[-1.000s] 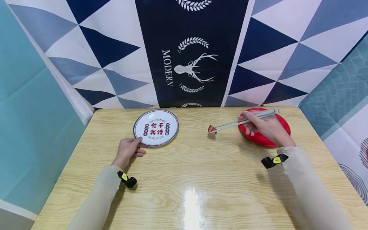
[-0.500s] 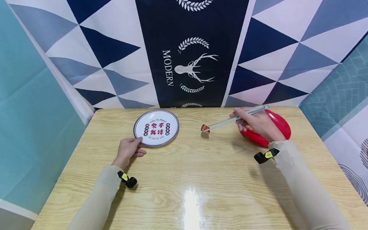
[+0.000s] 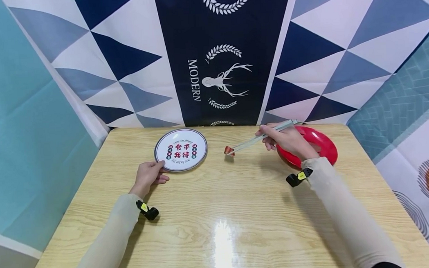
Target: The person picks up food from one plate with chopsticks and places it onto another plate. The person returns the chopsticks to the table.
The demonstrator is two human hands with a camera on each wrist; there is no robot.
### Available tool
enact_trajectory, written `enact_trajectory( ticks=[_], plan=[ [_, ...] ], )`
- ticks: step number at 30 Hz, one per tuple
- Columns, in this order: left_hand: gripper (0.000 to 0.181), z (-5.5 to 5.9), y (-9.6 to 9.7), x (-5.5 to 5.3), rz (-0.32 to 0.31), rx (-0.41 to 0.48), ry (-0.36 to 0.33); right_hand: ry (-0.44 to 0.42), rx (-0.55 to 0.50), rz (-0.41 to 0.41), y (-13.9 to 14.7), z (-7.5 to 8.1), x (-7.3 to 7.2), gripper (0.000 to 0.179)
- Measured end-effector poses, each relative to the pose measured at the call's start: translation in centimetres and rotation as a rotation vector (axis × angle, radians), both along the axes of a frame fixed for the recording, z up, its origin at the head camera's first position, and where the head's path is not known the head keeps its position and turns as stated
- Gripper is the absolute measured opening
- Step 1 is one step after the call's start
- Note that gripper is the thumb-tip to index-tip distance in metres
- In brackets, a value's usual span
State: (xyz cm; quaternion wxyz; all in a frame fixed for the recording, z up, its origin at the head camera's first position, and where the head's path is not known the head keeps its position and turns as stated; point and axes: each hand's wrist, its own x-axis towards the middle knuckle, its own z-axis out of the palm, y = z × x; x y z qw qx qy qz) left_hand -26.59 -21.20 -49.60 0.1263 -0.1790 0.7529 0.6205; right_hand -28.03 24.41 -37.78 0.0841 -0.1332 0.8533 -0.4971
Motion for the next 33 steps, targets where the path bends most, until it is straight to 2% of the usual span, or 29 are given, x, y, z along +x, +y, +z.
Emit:
enact_trajectory(
  ticks=[4, 7, 12, 16, 23, 33],
  plan=[
    [0.04, 0.0, 0.0, -0.1, -0.004, -0.003, -0.001, -0.003, -0.046, 0.029, -1.4, 0.9, 0.4, 0.036],
    [0.04, -0.1, 0.0, -0.1, -0.008, -0.001, 0.001, 0.008, -0.066, 0.052, -2.1, 1.0, 0.2, 0.036],
    [0.039, -0.1, 0.1, -0.2, -0.007, 0.002, -0.008, 0.026, -0.098, 0.076, -2.6, -0.4, -1.2, 0.04],
    [0.041, -0.2, 0.0, -0.2, -0.01, 0.012, -0.011, 0.033, -0.11, 0.093, -3.2, -0.9, -1.9, 0.041],
    [0.048, -0.1, 0.0, -0.1, -0.02, 0.015, 0.003, 0.05, -0.139, 0.123, -3.9, -1.3, -2.3, 0.041],
    [0.048, -0.2, 0.2, 0.1, -0.004, -0.01, 0.003, 0.031, -0.145, 0.082, -4.9, -2.2, -2.5, 0.039]
  ],
)
